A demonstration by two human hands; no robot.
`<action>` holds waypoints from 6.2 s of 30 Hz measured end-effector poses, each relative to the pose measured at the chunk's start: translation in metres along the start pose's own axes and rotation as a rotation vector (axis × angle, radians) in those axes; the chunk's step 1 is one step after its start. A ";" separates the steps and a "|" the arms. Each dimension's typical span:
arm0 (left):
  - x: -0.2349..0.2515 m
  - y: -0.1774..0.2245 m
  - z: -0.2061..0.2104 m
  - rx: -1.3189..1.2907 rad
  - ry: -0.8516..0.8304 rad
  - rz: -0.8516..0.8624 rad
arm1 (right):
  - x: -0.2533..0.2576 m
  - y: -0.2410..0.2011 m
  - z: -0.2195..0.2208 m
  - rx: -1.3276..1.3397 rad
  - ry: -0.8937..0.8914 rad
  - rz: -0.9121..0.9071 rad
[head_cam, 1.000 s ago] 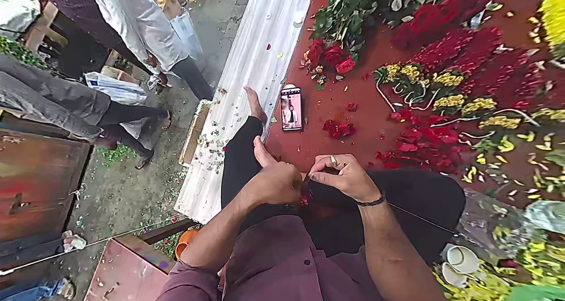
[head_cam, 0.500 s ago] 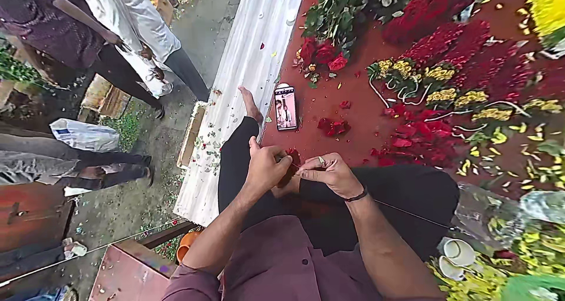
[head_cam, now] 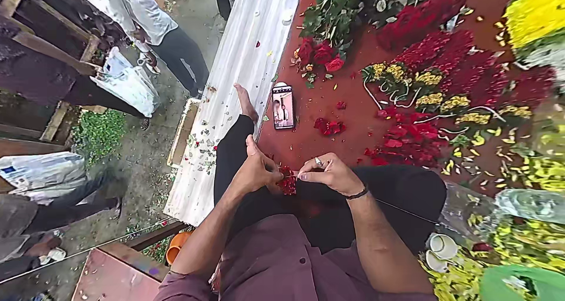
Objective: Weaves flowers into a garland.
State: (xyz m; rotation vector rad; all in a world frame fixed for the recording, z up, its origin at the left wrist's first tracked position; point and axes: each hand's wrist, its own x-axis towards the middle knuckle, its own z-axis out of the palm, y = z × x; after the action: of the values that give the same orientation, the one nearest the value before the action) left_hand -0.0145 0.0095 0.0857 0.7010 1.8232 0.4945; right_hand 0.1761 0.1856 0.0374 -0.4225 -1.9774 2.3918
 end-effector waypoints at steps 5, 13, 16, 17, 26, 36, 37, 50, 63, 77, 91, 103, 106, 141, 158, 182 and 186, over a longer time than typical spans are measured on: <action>-0.002 -0.011 -0.001 -0.032 0.031 -0.014 | 0.000 -0.004 0.014 -0.027 -0.101 0.009; -0.021 0.006 -0.014 -0.160 0.063 0.122 | 0.001 -0.006 -0.063 -0.262 0.207 0.304; -0.023 0.011 -0.011 -0.184 0.028 0.136 | 0.028 0.031 -0.123 -0.689 0.545 0.452; -0.021 0.011 -0.008 -0.194 0.019 0.142 | 0.038 0.039 -0.135 -0.794 0.567 0.490; -0.019 0.005 0.003 -0.217 -0.003 0.122 | 0.070 0.081 -0.166 -0.750 0.713 0.355; -0.020 0.010 0.008 -0.225 0.019 0.141 | 0.039 0.050 -0.177 -0.406 1.045 0.231; -0.021 0.010 0.008 -0.221 0.017 0.145 | 0.037 0.055 -0.181 -0.403 1.074 0.247; -0.027 0.003 0.002 -0.211 0.033 0.143 | 0.072 0.098 -0.179 -0.529 0.895 0.442; -0.027 0.004 0.010 -0.243 0.003 0.162 | 0.060 0.081 -0.170 -0.082 0.914 0.418; -0.018 -0.004 0.012 -0.227 -0.010 0.183 | 0.018 -0.017 -0.096 -0.105 0.795 0.177; -0.014 -0.003 0.011 -0.213 0.021 0.129 | -0.006 -0.015 -0.038 0.112 0.658 -0.086; -0.007 0.004 0.015 -0.185 0.077 0.081 | -0.001 -0.010 -0.023 -0.086 0.726 -0.192; -0.006 0.006 0.016 -0.183 0.107 0.056 | -0.003 -0.014 -0.018 -0.025 0.697 -0.189; 0.009 0.006 0.015 -0.093 0.207 0.040 | -0.022 0.020 0.010 -0.188 0.256 0.155; -0.013 0.100 0.023 -0.213 0.034 0.610 | -0.033 0.008 0.010 0.460 0.120 -0.135; -0.005 0.035 0.015 0.121 0.102 0.152 | -0.030 -0.004 -0.016 0.087 0.285 0.149; -0.014 0.033 0.012 0.060 0.100 0.102 | -0.018 0.000 -0.079 -0.228 0.366 0.224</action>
State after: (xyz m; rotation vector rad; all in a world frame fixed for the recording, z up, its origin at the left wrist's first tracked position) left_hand 0.0076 0.0243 0.1122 0.8269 1.9086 0.5518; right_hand 0.2097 0.2583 0.0282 -1.0544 -2.1208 2.0056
